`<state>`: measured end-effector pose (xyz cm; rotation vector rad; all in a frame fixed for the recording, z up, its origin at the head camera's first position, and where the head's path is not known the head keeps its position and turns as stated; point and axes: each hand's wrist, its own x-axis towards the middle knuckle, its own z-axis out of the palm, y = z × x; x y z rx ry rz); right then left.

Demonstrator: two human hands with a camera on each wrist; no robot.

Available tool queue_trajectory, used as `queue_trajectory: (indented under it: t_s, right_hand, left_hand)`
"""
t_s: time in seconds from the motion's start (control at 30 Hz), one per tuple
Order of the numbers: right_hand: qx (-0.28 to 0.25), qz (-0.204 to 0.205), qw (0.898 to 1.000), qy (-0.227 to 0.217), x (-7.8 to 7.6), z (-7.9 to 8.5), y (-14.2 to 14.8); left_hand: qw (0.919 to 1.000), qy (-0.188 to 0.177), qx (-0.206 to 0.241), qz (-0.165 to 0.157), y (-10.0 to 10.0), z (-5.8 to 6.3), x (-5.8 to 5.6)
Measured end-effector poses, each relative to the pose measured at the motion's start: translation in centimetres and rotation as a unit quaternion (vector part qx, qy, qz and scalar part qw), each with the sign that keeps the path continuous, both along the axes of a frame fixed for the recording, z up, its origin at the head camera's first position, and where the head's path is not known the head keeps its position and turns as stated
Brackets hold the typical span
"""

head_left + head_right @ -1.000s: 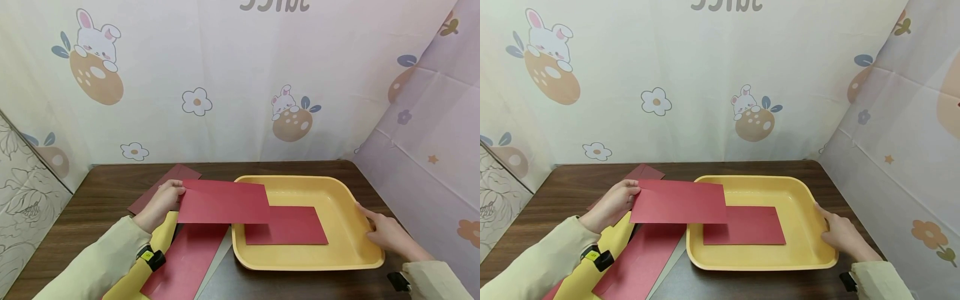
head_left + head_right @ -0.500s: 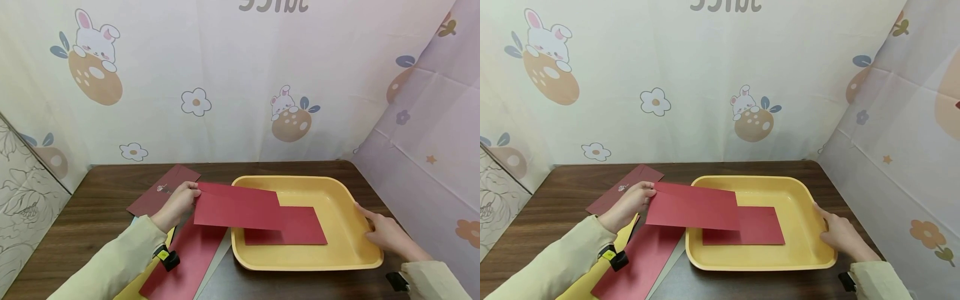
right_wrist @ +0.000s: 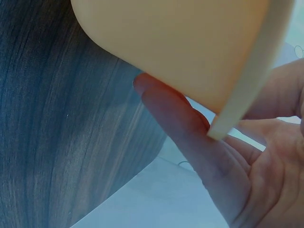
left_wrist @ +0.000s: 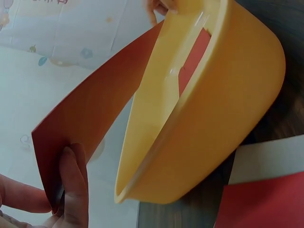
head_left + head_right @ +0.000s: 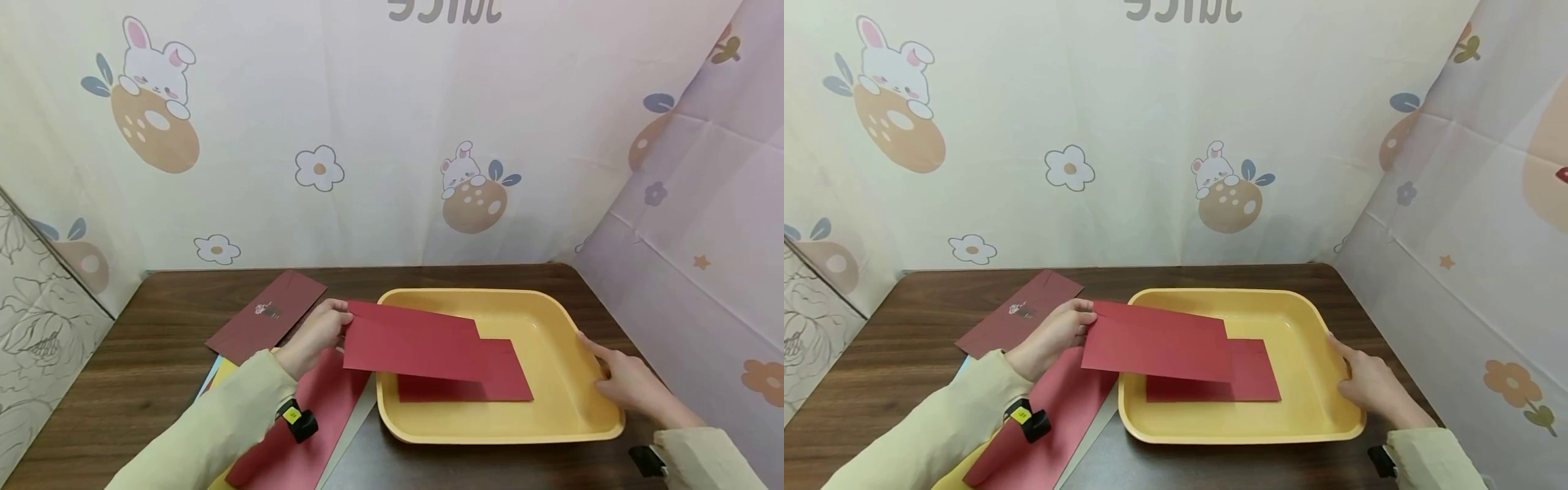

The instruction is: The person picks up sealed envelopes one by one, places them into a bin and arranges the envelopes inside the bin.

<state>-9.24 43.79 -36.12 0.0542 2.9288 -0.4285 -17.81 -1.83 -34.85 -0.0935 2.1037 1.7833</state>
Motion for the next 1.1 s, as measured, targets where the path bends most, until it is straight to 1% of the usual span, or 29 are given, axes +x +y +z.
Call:
queue_trajectory:
  t_s: [0.2,0.37,0.7,0.8,0.97,1.1]
  right_hand:
    - [-0.002,0.001,1.000,0.002,0.1,-0.1,0.0]
    - [0.000,-0.001,1.000,0.002,0.2,-0.1,-0.1]
    - [0.002,0.001,1.000,0.003,0.0,0.0,0.0]
    - [0.003,0.000,1.000,0.001,0.0,0.0,0.0]
    - [0.005,0.000,1.000,0.005,0.2,-0.1,0.0]
    - [0.006,0.001,1.000,0.006,0.1,-0.1,-0.1]
  left_hand:
    - [1.0000,-0.003,0.005,-0.008,1.0,-0.2,0.0]
    - [0.9997,-0.010,0.011,-0.017,2.1,-0.5,-0.3]
    - [0.9986,-0.001,0.027,-0.047,4.3,-0.2,-0.4]
    - [0.9983,0.001,0.029,-0.051,4.9,-0.2,-0.3]
    - [0.9979,0.001,0.035,-0.055,6.1,-0.5,-0.4]
    - [0.9974,0.007,0.036,-0.062,6.9,-1.0,-0.6]
